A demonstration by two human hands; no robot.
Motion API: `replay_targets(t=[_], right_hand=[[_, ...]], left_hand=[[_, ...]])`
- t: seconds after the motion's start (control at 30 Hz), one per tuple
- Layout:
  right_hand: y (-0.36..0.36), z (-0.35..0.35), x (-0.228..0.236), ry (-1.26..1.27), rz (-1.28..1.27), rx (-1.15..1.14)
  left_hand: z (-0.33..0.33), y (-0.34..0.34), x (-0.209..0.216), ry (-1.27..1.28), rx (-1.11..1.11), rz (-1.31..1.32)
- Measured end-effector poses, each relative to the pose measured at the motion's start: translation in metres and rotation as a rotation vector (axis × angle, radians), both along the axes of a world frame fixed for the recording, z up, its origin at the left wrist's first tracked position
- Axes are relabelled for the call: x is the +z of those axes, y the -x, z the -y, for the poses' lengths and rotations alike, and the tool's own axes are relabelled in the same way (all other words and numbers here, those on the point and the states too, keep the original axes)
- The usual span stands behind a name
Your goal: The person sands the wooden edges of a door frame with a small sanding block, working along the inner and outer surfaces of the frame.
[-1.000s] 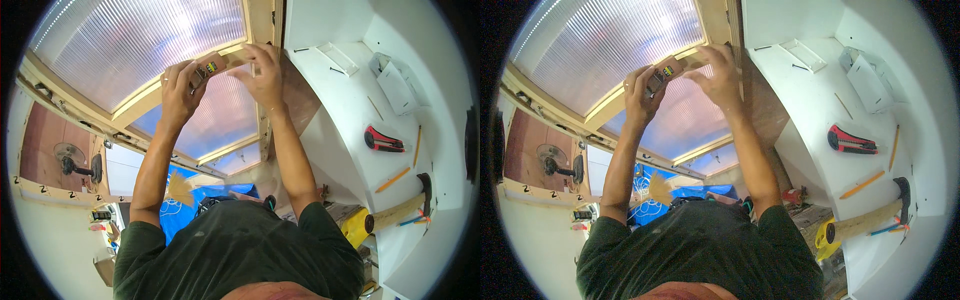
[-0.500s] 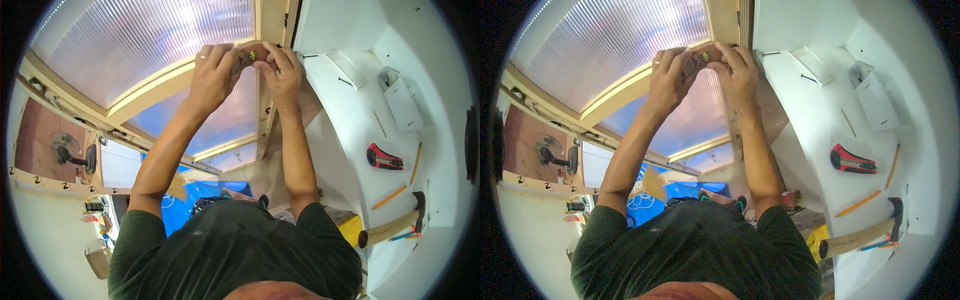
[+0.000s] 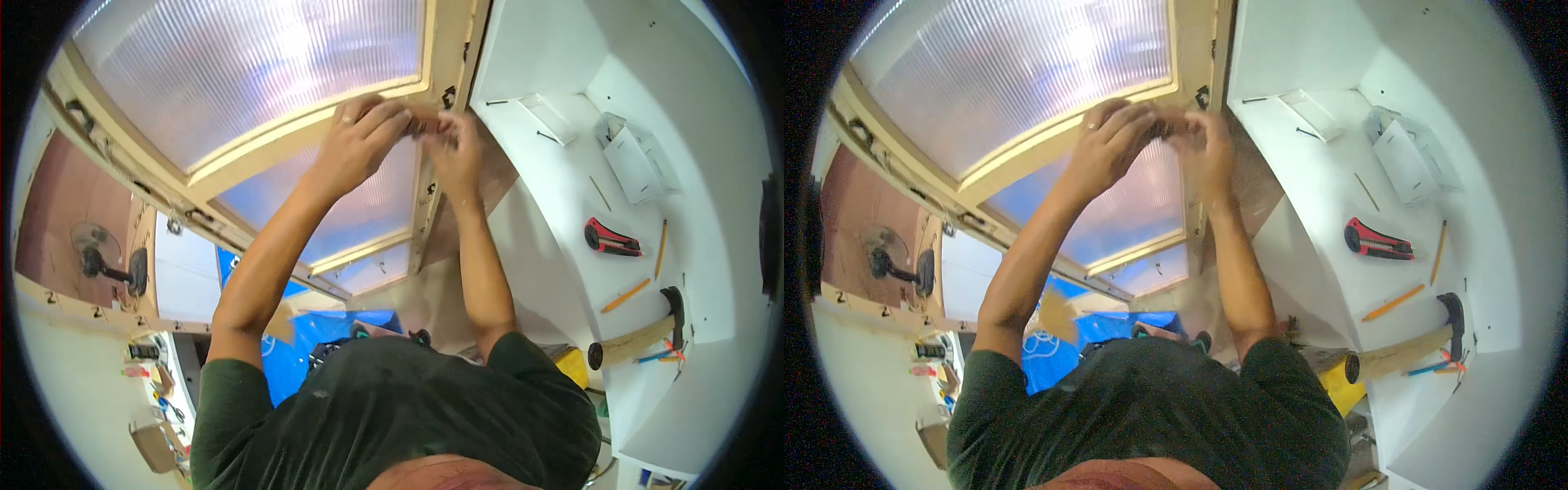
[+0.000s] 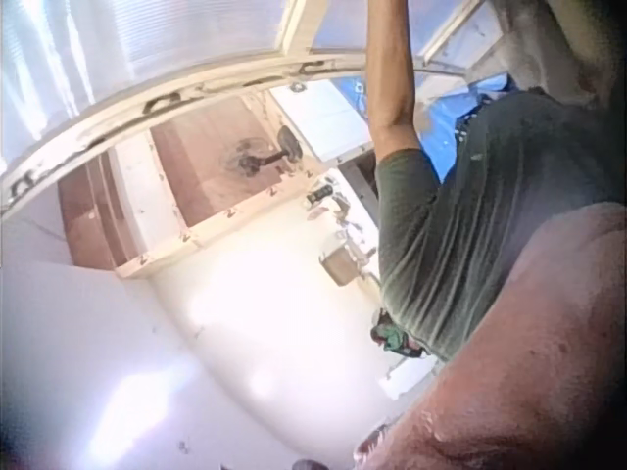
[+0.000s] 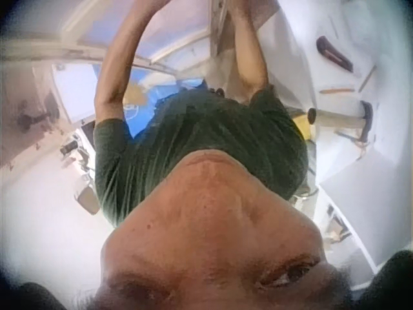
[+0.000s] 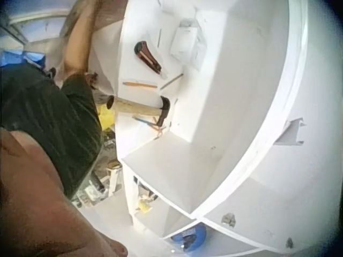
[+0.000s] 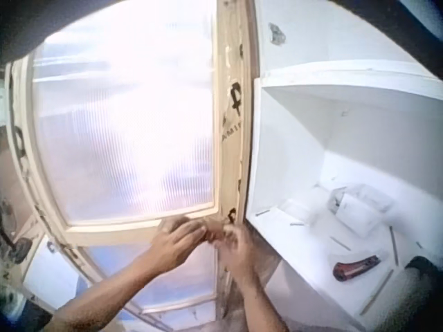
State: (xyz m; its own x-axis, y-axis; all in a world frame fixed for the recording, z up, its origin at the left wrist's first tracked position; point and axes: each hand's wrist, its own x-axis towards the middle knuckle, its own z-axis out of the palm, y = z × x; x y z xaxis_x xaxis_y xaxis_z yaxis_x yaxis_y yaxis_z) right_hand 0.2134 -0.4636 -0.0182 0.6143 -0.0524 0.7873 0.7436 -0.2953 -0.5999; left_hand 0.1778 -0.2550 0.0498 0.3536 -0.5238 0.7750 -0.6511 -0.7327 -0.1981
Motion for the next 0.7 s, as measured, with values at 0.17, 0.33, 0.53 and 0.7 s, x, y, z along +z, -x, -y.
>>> replay_targets(t=[0.17,0.33,0.53,0.7], right_hand=[[0.035,-0.024,0.02,-0.146,0.059,0.007],[0.004,-0.03,0.078,-0.082,0.159,-0.139],[-0.022,-0.026,0.089,-0.005,0.132,-0.219],[-0.025,-0.022,0.075,0.006,0.147,-0.363]], left_hand=[[-0.014,0.014,0.064,-0.114,-0.096,-0.135],[-0.002,-0.019,0.149,-0.35,-0.011,-0.009],[0.03,-0.03,0.21,-0.782,-0.012,0.067],[0.054,-0.034,0.204,-0.979,0.103,0.068]])
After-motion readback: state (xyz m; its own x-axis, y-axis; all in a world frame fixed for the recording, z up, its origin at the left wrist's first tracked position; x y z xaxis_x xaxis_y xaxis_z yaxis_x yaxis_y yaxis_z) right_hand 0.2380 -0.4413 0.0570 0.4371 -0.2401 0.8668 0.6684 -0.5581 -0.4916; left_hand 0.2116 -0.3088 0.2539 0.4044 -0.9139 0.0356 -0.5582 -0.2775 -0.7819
